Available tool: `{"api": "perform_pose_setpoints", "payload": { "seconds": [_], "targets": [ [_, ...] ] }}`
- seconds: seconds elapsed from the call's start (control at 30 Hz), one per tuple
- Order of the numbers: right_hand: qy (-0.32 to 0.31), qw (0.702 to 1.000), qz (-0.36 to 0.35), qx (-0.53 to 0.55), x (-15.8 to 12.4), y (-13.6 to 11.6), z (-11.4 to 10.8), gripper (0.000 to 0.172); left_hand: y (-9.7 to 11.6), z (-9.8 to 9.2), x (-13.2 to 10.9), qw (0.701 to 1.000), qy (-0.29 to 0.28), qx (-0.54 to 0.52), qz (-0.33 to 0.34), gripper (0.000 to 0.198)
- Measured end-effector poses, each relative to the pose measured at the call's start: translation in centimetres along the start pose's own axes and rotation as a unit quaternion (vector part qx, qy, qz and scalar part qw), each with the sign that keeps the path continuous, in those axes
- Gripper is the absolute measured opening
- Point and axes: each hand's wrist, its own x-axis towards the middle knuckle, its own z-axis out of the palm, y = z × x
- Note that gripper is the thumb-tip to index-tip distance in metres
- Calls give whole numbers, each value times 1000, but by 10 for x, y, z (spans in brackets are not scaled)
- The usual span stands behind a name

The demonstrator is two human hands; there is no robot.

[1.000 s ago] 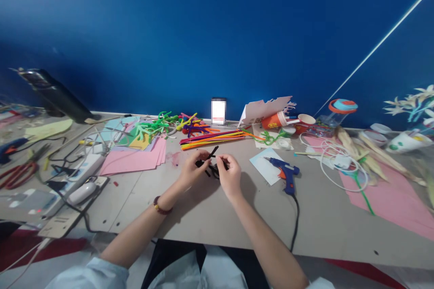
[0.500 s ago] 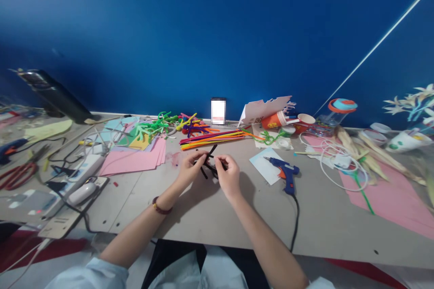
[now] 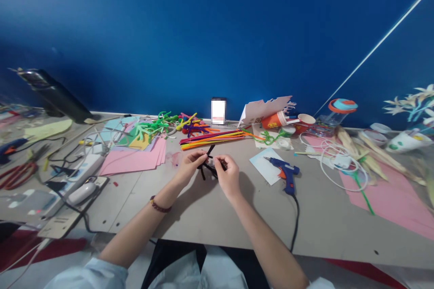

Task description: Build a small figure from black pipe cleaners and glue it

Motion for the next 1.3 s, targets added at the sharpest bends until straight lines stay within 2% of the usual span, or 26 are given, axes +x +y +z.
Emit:
{"api": "perform_pose_setpoints", "payload": {
  "seconds": [0.23,0.53,1.07,1.3],
  "targets": [
    [-8,1000,3,-4,-1,-1,0,20,0,1,-1,999,-12,27,24,26],
    [-16,1000,-9,-18,-1,-2,0,19,-10,-5,4,989,47,98,105,23],
    [-25,999,-15,-33,-1,-3,0,19,-9,-4,3,993,6,68,97,25],
    [-25,999,-11,-33,-1,-4,0,19,-4,-1,-1,997,-14,37,64,29]
  ]
}}
